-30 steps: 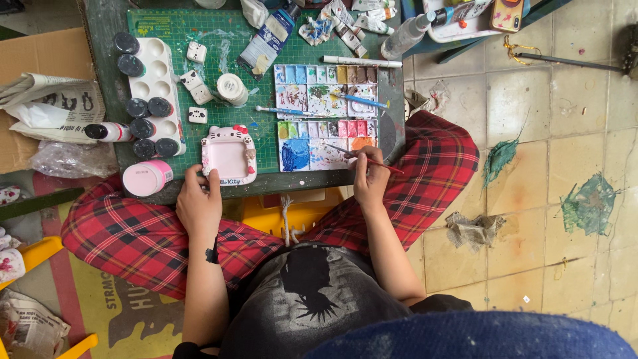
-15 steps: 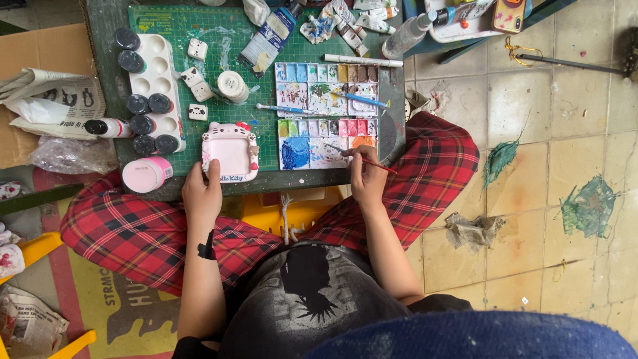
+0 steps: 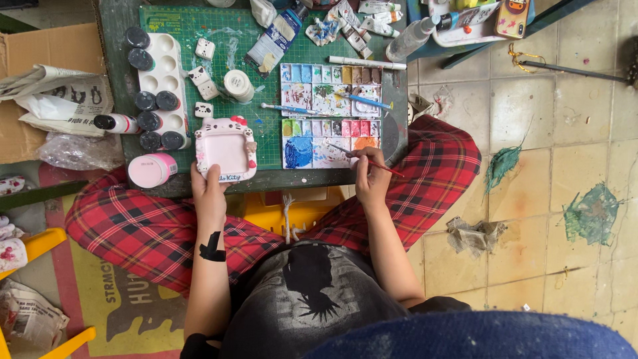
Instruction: The person sits on a low stool and paints a pink Hello Kitty-shaped ceramic dish with a paintbrush, dipping the brush into a watercolor palette and applying paint to the dish's rim and edges, turning the dish to reach different sides.
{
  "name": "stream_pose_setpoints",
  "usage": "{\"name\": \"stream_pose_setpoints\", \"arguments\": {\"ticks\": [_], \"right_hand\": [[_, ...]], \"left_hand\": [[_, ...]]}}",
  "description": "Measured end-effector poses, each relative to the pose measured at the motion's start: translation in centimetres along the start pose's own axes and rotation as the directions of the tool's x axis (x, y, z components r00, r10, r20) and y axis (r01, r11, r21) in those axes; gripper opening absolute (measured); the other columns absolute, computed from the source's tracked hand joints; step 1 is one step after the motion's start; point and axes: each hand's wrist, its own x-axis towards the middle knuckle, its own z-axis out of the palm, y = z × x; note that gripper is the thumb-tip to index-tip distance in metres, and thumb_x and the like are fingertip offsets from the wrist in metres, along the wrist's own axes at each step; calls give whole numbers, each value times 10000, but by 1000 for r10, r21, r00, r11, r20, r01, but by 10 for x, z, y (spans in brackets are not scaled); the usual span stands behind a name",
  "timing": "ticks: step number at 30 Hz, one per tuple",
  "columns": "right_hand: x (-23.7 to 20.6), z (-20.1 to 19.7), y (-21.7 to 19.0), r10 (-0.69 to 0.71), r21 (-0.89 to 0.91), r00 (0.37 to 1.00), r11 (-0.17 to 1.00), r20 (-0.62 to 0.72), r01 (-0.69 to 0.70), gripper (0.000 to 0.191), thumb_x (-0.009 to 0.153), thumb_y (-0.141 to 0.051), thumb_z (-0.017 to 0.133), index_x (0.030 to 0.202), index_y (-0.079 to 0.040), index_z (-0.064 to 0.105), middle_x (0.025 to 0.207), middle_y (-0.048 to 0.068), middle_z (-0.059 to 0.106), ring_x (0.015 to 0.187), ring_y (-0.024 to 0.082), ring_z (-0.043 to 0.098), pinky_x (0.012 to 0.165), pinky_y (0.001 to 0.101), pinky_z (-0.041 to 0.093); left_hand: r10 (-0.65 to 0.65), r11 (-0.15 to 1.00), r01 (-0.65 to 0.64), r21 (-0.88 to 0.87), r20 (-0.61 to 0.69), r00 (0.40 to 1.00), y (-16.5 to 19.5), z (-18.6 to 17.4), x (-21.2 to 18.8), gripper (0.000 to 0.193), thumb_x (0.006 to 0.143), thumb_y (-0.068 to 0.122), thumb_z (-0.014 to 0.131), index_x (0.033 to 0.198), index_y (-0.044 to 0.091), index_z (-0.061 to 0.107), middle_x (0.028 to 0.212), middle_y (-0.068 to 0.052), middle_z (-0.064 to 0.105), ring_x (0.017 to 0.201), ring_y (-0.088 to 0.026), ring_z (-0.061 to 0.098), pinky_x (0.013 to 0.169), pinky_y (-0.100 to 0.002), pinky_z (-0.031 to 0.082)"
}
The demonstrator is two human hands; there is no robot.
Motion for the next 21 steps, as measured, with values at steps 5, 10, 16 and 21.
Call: {"name": "stream_pose_setpoints", "arguments": {"ticks": [5, 10, 16, 21], "right_hand": [[0, 1, -4, 45, -106, 999, 993, 13, -44, 108, 1064, -36, 509, 1064, -12, 614, 842, 72, 685, 673, 73, 604, 633, 227, 477], [2, 1, -5, 25, -163, 998, 987, 59, -15, 114, 1071, -25, 532, 1066, -25, 645, 784, 59, 660, 682, 73, 610, 627, 228, 483], [2, 2, -7, -1, -140, 999, 990, 40, 7, 91, 1068, -37, 534, 1092, -27, 621, 795, 61, 659, 707, 73, 635, 648, 235, 504], [3, -2, -20, -55, -230, 998, 971, 28, 60, 100, 1020, -32, 547, 1072, -28, 632, 869, 84, 737, 704, 115, 681, 658, 253, 521]], "left_hand": [[51, 995, -53, -87, -28, 998, 10, 0, -10, 436, 1081, 141, 495, 1484, 21, 379, 1380, -115, 551, 1240, -204, 608, 1064, -404, 552], [69, 986, -76, -151, -54, 996, 11, 3, -17, 528, 1067, 124, 508, 1558, 43, 329, 1427, -120, 528, 1265, -209, 590, 1064, -420, 540], [50, 968, -56, -245, -31, 998, 10, 6, -25, 573, 1054, 109, 494, 1594, 79, 303, 1444, -115, 530, 1280, -212, 595, 1072, -414, 536], [58, 948, -56, -314, -4, 998, 12, 9, -31, 574, 1058, 89, 489, 1607, 78, 320, 1453, -110, 532, 1301, -212, 576, 1098, -402, 508]]}}
